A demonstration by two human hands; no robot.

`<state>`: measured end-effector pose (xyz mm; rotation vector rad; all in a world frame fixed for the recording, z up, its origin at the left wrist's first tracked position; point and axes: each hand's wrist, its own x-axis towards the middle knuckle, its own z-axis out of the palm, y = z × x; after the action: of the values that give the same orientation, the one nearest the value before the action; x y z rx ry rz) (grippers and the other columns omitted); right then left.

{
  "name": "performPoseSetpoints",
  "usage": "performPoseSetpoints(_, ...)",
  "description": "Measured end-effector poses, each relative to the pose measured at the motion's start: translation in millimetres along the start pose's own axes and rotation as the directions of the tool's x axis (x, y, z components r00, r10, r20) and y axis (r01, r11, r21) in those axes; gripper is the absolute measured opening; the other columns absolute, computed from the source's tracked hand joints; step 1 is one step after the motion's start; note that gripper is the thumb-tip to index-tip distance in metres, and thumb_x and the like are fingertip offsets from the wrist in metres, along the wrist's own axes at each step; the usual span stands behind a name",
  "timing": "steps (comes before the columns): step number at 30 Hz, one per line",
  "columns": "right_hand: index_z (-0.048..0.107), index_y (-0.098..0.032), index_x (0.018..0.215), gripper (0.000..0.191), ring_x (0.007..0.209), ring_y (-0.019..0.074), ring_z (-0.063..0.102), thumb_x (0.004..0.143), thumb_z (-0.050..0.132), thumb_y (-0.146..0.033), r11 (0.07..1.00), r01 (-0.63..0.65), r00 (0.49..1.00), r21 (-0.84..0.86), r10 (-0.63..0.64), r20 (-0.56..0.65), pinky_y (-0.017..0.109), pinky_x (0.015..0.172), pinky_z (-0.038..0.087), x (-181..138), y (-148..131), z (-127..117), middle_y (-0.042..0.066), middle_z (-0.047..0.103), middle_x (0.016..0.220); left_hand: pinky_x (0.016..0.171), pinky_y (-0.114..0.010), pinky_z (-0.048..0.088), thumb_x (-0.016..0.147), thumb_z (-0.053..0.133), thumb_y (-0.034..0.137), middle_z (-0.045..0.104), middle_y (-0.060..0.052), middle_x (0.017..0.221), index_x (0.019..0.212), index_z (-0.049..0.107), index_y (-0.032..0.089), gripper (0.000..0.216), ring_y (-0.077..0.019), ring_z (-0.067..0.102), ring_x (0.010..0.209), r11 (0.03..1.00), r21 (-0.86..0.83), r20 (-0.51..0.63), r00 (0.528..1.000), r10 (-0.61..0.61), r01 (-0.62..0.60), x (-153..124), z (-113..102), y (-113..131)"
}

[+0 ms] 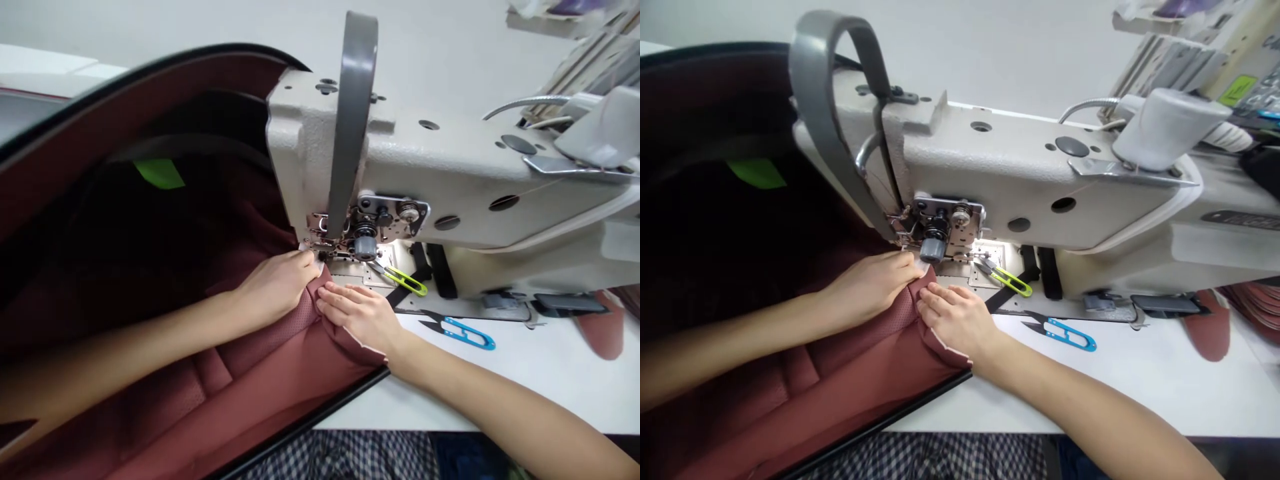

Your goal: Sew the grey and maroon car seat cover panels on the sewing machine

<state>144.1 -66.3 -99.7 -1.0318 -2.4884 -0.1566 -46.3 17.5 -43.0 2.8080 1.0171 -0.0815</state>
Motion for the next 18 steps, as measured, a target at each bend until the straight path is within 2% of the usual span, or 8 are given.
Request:
performPoseSetpoints(3,0.072,-0.019,0.107,0.032,0.113,0.0167,0.066,0.102,0.040,-0.015,0.999,-0.006,0.999,-0.034,0.005,-0.033,0.031,0.091,0.055,2,3,-3,0.001,0.070,0.121,0.069,-0.027,0.044,0.091,0.042,0.004,0.062,-0.006,0.094,0.094,0.067,0.015,0.027,-0.0169,0.058,0.080,1.000,-0.007,0.034,0.999,-0.013,0.013,1,0,2)
performPoseSetpoints(7,0.072,-0.018,0.109,0.033,0.115,0.0162,0.065,0.102,0.039,-0.015,0.999,-0.018,1.000,-0.039,0.017,-0.025,0.031,0.092,0.054,4,9,-3,0.000,0.069,0.123,0.075,-0.030,0.047,0.093,0.041,0.006,0.062,-0.008,0.099,0.103,0.066,0.015,0.029,-0.0204,0.059,0.089,0.999,0.021,0.055,0.998,-0.029,0.027,7,0,0)
performPoseSetpoints(12,0.071,-0.018,0.112,0.030,0.118,0.0177,0.064,0.102,0.043,-0.018,0.999,-0.032,0.999,0.000,0.032,-0.023,0.032,0.094,0.055,4,15,3,0.002,0.068,0.126,0.072,-0.031,0.048,0.091,0.044,0.005,0.063,-0.009,0.095,0.094,0.067,0.014,0.025,-0.0217,0.059,0.087,0.995,0.100,0.052,0.999,-0.008,0.003,13,4,-1)
performPoseSetpoints(15,0.071,-0.019,0.116,0.028,0.121,0.0182,0.062,0.101,0.047,-0.018,0.999,-0.040,0.999,0.037,0.040,0.005,0.032,0.097,0.054,4,16,5,0.003,0.066,0.128,0.074,-0.029,0.048,0.093,0.046,0.008,0.064,-0.008,0.094,0.095,0.068,0.014,0.023,-0.0197,0.059,0.087,0.996,0.076,-0.046,0.997,0.059,-0.055,9,10,-7)
performPoseSetpoints(18,0.072,-0.019,0.114,0.027,0.121,0.0172,0.062,0.101,0.048,-0.020,0.993,-0.061,0.998,0.105,0.064,-0.028,0.030,0.100,0.053,3,20,1,0.003,0.068,0.126,0.082,-0.034,0.048,0.096,0.047,0.018,0.066,-0.009,0.101,0.103,0.070,0.018,0.025,-0.0212,0.059,0.093,0.992,0.104,-0.254,0.963,0.091,-0.066,-3,16,-22)
